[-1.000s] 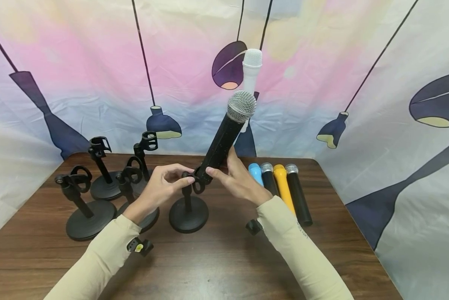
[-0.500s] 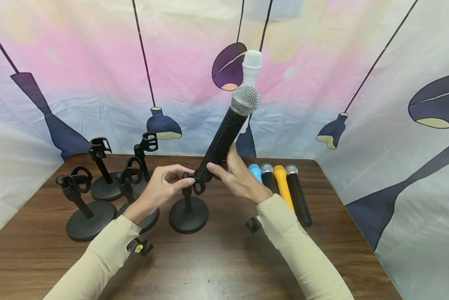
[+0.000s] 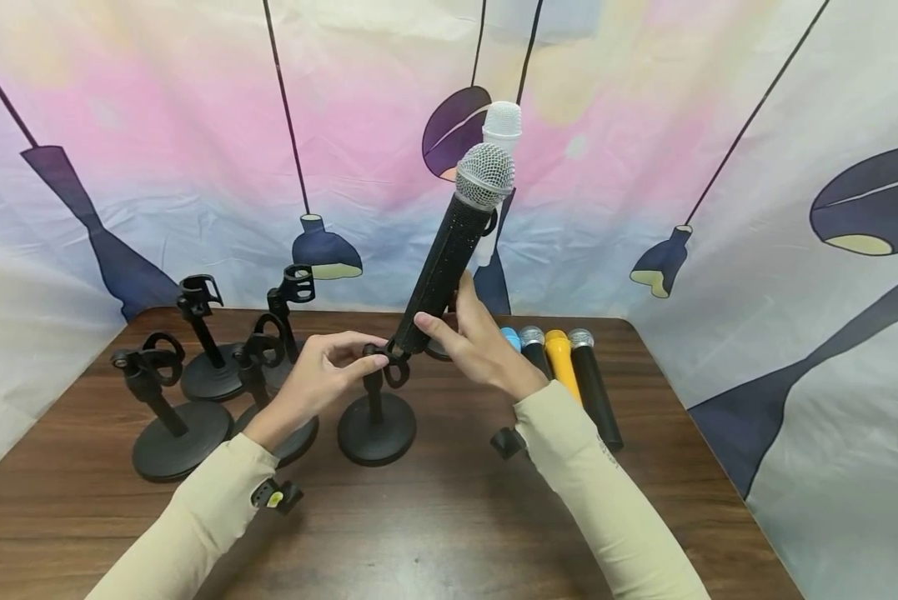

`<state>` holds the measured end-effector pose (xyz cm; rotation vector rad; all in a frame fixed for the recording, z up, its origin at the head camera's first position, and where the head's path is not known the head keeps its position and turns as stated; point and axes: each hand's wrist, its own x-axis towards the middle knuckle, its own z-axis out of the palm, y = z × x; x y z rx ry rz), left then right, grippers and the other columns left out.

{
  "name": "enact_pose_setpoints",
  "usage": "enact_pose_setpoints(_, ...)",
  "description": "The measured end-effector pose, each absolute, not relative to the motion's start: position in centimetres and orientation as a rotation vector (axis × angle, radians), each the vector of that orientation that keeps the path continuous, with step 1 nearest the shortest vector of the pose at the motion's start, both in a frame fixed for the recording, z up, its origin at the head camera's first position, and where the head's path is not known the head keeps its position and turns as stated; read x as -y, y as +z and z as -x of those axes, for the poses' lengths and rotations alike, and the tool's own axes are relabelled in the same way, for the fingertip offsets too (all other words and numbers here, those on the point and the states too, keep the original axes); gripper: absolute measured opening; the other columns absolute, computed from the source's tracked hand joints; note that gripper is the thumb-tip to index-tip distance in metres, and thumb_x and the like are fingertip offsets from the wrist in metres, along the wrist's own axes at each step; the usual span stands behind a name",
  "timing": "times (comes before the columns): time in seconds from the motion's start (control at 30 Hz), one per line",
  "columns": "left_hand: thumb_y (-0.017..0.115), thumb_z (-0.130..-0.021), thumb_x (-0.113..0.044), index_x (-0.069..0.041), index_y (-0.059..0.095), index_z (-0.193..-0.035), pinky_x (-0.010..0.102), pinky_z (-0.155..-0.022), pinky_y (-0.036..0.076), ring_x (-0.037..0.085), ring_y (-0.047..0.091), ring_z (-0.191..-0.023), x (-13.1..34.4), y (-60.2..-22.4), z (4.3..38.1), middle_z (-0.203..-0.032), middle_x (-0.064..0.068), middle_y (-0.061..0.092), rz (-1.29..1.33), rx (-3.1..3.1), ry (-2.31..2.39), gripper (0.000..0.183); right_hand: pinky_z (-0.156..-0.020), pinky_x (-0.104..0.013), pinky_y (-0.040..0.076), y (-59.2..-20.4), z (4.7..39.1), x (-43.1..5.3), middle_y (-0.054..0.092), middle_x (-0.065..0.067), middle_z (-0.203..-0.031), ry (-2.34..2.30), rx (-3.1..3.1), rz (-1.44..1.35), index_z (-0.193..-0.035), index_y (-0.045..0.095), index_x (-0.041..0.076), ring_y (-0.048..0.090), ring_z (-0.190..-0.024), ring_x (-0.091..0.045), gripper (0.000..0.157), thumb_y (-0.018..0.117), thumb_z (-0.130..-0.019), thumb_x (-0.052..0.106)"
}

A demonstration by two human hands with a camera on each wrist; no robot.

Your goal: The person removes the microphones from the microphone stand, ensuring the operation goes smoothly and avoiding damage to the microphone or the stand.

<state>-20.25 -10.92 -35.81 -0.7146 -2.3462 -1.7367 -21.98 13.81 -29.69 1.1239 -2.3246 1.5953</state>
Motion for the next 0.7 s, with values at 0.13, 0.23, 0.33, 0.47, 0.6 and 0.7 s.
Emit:
enact_pose_setpoints(0.13,0.072,-0.097,-0.026,-0.017,0.074,-0.122,0.032,-0.057,0.051,0.031,0.058,-0.060,11.0,-36.0,19.9,-0.093,0.004,0.064,0.716,2.372,-1.629,0.027,-0.101,-0.044,0.050,-29.8,21.9,-14.5,0.044,-0.022,-0.140,1.591,2.359,-1.097,-0.163,-0.007,0.025,0.057,-0.122,-0.033,0.084,0.055,-0.106,0.013)
enact_pose_setpoints(0.23,0.068,-0.100,-0.025,-0.017,0.071,-0.129,0.032,-0.062,0.051,0.024,0.058,-0.064,10.9,-35.8,19.3,-0.091,0.002,0.062,0.703,2.410,-1.500,0.030,-0.094,-0.043,0.053,-30.0,21.7,-15.1,0.048,-0.020,-0.138,1.587,2.398,-1.072,-0.163,-0.002,0.027,0.061,-0.118,-0.030,0.082,0.056,-0.105,0.016)
enact_pose_setpoints(0.33,0.067,-0.101,-0.022,-0.014,0.068,-0.133,0.034,-0.064,0.047,0.017,0.055,-0.068,10.6,-35.4,18.5,-0.092,0.001,0.064,0.669,2.436,-1.305,0.034,-0.088,-0.045,0.055,-30.3,21.6,-15.9,0.049,-0.016,-0.140,1.568,2.431,-1.029,-0.163,0.006,0.027,0.062,-0.115,-0.028,0.079,0.058,-0.105,0.019)
enact_pose_setpoints(0.47,0.069,-0.099,-0.020,-0.012,0.069,-0.132,0.032,-0.057,0.045,0.013,0.056,-0.066,9.9,-34.8,17.5,-0.097,0.003,0.070,0.589,2.412,-1.081,0.034,-0.099,-0.047,0.050,-30.8,21.4,-16.8,0.047,-0.011,-0.148,1.507,2.477,-0.942,-0.162,0.019,0.023,0.059,-0.123,-0.027,0.073,0.062,-0.103,0.024)
enact_pose_setpoints(0.6,0.071,-0.098,-0.016,-0.012,0.072,-0.128,0.029,-0.047,0.038,0.008,0.049,-0.054,9.2,-34.6,17.0,-0.098,0.006,0.073,0.540,2.370,-0.991,0.031,-0.104,-0.051,0.047,-31.4,21.3,-17.7,0.043,-0.009,-0.152,1.490,2.532,-0.851,-0.159,0.030,0.018,0.054,-0.131,-0.030,0.067,0.065,-0.102,0.025)
enact_pose_setpoints(0.7,0.071,-0.097,-0.012,-0.010,0.073,-0.126,0.028,-0.046,0.037,0.007,0.049,-0.053,8.8,-34.7,17.0,-0.100,0.008,0.074,0.532,2.342,-0.969,0.029,-0.100,-0.053,0.049,-31.8,21.2,-18.2,0.044,-0.010,-0.152,1.484,2.562,-0.801,-0.157,0.033,0.016,0.054,-0.131,-0.032,0.066,0.067,-0.101,0.025)
